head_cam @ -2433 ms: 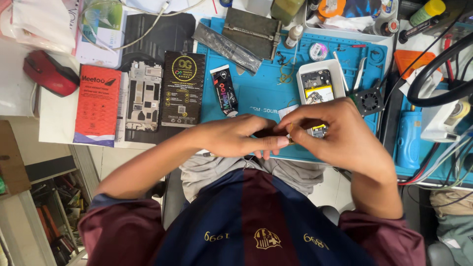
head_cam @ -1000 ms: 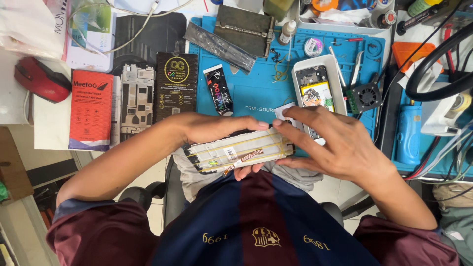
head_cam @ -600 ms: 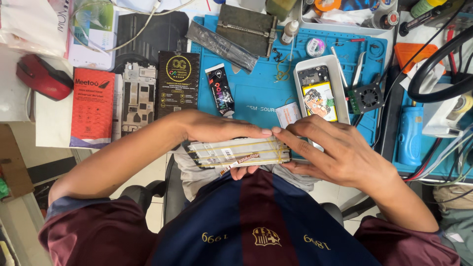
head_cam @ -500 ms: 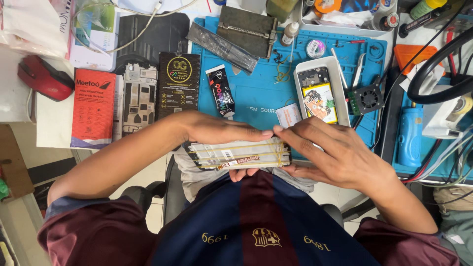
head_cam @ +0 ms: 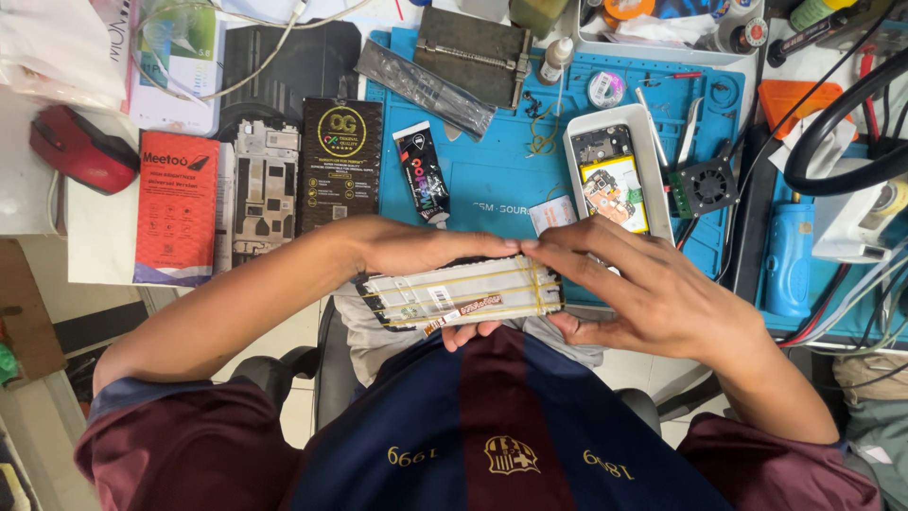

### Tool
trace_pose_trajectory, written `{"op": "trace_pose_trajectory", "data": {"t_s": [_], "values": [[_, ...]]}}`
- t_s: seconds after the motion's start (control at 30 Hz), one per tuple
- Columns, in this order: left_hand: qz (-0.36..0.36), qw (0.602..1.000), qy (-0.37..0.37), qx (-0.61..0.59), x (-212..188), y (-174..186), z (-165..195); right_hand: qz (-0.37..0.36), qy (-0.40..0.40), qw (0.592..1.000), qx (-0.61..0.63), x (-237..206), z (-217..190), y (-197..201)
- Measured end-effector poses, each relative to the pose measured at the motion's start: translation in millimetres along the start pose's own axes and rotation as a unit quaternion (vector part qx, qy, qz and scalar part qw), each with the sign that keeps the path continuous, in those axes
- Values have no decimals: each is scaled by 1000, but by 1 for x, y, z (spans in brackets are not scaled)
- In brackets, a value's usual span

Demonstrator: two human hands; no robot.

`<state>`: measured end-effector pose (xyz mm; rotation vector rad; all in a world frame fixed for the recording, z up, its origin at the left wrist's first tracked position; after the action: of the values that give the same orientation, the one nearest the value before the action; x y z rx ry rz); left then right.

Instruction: The person works on a disassembled smartphone at a repair bench, handling the exposed midframe and battery, then fits a replacement back cover onto the phone and wraps rubber bands around the device to hold the cover in place, pressing and adjusting the assembly.

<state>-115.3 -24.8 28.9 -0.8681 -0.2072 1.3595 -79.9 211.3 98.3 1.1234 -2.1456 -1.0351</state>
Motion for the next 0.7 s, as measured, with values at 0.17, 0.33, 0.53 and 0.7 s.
{"op": "trace_pose_trajectory", "data": {"t_s": [0.17,0.33,0.53,0.7], "values": [[17,999,26,19,1,-2,2,-17,-30,999,-12,0,0,-1],[25,999,39,22,0,-2,2,10,-1,999,-30,0,3,-3],[2,999,40,-7,0,2,-11,45,1,999,-18,-1,4,-6],[59,992,-46,-105,-14,16,-27,157,-66,985,10,-12,37,4]]}}
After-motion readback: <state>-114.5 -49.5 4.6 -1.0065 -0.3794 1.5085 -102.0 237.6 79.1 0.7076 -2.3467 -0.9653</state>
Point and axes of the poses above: each hand's wrist, its own x-axis towards the middle knuckle, its own y-axis out of the back of the hand, z = x × y, the point moved 2 cm from there along x, towards the middle knuckle, and after that the axes turned 7 degrees about -z, right-handed, at the moved point
